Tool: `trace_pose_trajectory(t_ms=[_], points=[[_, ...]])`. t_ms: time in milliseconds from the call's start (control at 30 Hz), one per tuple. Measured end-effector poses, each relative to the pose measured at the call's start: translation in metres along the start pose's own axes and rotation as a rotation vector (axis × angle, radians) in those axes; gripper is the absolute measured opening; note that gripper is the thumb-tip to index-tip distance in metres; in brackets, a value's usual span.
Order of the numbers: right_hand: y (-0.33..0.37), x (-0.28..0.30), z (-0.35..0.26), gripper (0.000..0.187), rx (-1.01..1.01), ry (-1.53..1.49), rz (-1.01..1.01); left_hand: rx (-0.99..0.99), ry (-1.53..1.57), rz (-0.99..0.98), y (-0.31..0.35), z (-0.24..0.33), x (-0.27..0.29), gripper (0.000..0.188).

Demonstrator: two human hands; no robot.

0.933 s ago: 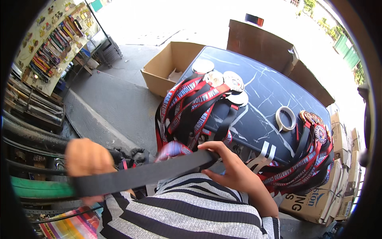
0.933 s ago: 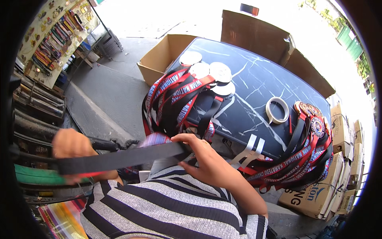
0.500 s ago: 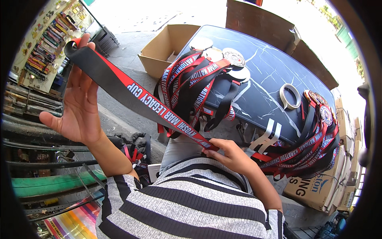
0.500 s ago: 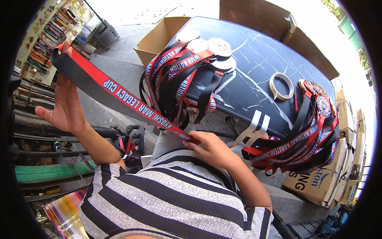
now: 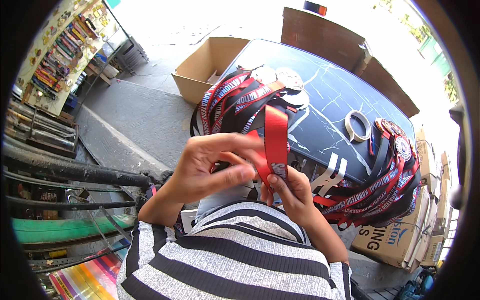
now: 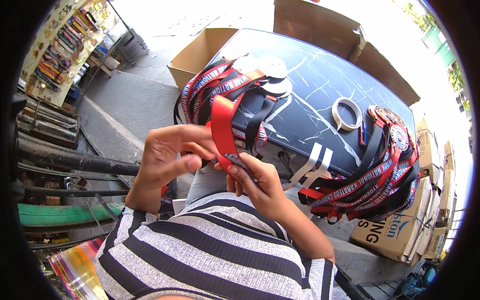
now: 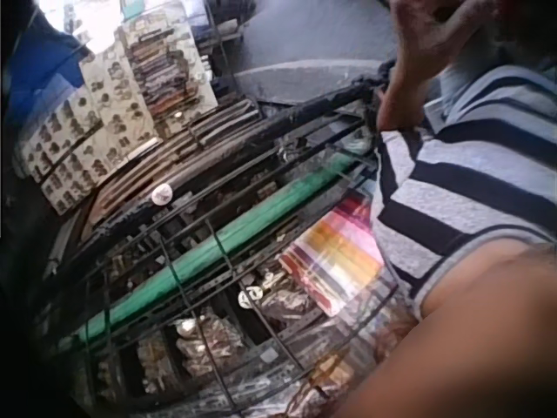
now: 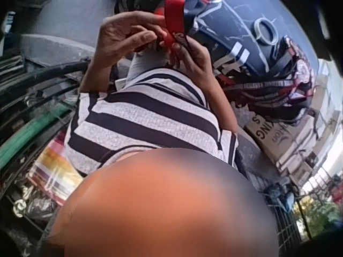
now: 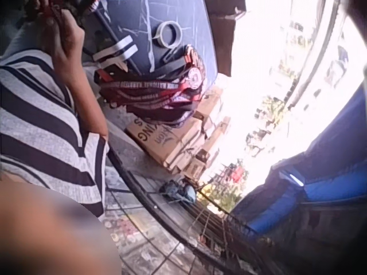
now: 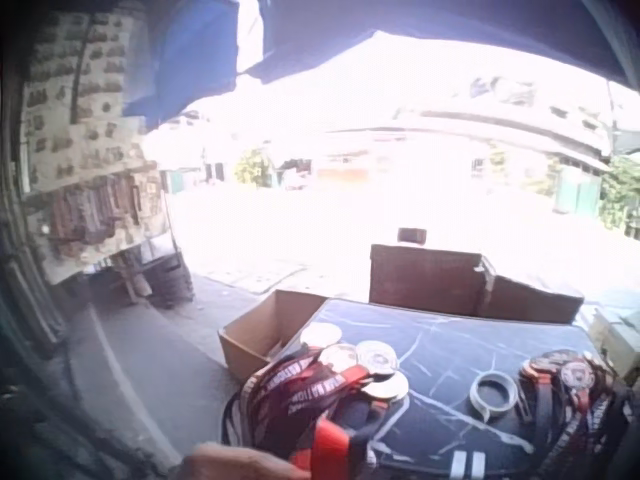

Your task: The person assembles karate championship medals by attaching red and black ribbons to metal medallions using white adhesive tape. They repeatedly cut tape, wrap it around the ribbon ends, and secure the medallions, handling multiple ribbons and medallions throughout the clip.

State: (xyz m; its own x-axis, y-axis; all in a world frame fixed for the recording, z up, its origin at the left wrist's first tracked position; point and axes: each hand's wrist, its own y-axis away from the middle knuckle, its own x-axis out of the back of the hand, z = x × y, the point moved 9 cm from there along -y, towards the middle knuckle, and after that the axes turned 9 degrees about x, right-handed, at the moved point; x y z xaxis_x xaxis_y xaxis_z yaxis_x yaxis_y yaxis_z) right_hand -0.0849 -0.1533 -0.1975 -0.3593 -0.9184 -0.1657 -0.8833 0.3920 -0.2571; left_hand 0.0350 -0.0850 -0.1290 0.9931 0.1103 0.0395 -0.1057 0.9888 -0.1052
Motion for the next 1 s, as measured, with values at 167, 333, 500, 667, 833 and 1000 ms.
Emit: trace_pose_trajectory(t_ms=[167,333,500,667,833,1000], points=[[0.011,0.005,-0.002,0.031,-0.095,-0.054,-0.061,0.121,-0.069,0.273,-0.004,-0.038,0.022,0.055],[0.017,0.01,-0.001,0.036,-0.149,-0.249,-0.03,0.117,0.032,-0.14,-0.012,-0.062,-0.028,0.089],[0.025,0.007,0.011,0.027,-0.275,-0.266,-0.117,0.167,0.284,0.023,-0.013,-0.056,0.017,0.029],[0.037,-0.01,0.036,0.024,-0.476,-0.299,-0.249,0.03,0.115,0.205,-0.018,-0.033,0.016,0.032],[0.03,0.002,0.027,0.025,-0.36,-0.262,-0.198,-0.024,-0.253,0.033,-0.031,-0.014,-0.001,0.03],[0.029,0.022,0.015,0.022,-0.283,-0.358,-0.016,-0.268,-0.412,-0.053,-0.031,-0.002,0.003,0.03]])
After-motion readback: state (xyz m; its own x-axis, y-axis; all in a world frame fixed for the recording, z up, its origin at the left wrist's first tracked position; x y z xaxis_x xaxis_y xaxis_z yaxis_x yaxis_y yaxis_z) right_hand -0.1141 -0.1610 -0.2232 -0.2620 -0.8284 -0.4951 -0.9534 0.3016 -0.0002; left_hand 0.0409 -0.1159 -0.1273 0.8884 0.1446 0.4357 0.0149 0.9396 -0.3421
